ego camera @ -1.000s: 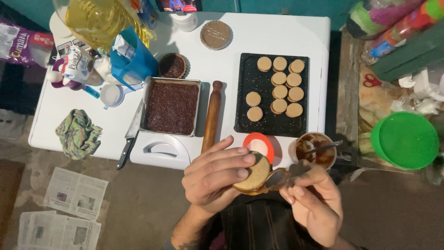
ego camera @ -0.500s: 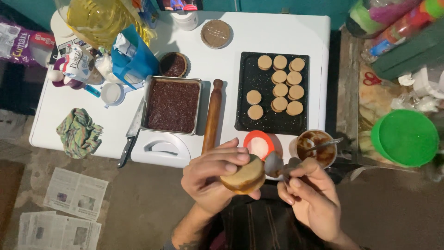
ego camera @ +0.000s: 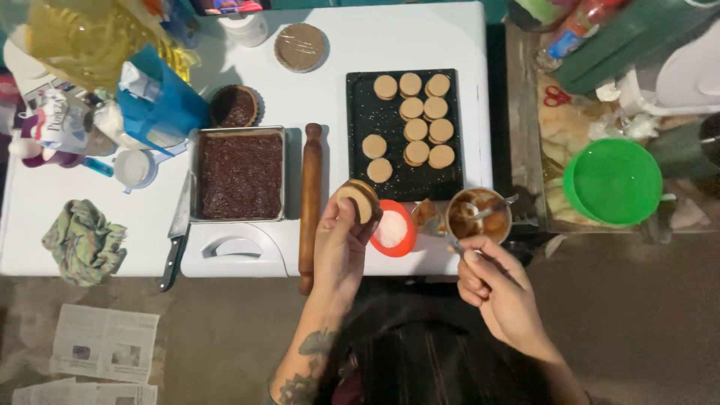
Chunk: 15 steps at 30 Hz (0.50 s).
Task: Spreading dulce de leche filling on cookies and coating them in sugar to make alfajores.
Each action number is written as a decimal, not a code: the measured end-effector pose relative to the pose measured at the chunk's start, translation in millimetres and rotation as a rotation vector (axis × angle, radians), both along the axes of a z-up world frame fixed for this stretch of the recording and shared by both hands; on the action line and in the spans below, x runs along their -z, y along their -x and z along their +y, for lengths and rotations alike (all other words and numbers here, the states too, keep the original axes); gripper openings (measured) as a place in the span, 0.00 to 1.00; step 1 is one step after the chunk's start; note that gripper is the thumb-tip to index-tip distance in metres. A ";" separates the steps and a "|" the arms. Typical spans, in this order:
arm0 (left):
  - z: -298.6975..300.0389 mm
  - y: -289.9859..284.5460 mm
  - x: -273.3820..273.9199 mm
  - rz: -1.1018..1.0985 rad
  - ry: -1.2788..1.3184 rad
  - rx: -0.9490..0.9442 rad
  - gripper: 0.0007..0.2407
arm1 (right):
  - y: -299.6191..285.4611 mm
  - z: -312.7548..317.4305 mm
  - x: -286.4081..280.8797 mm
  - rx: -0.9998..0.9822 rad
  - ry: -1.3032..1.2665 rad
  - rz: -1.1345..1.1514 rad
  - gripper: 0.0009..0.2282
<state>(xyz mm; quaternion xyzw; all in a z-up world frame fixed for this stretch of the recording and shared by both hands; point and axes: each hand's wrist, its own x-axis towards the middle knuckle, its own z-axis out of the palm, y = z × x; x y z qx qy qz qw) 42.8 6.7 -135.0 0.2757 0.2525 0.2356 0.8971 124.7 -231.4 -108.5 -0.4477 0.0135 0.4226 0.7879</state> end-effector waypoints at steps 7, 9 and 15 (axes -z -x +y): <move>-27.5 -3.2 -15.9 0.150 0.059 0.170 0.15 | -6.8 -24.2 -1.4 0.064 0.314 -0.419 0.07; -32.5 -3.6 -14.8 0.145 0.038 0.201 0.14 | -9.7 -33.5 0.6 0.112 0.242 -0.459 0.07; -43.8 -1.5 -26.4 0.155 0.009 0.230 0.16 | -41.6 -74.8 -1.5 0.182 0.596 -0.640 0.09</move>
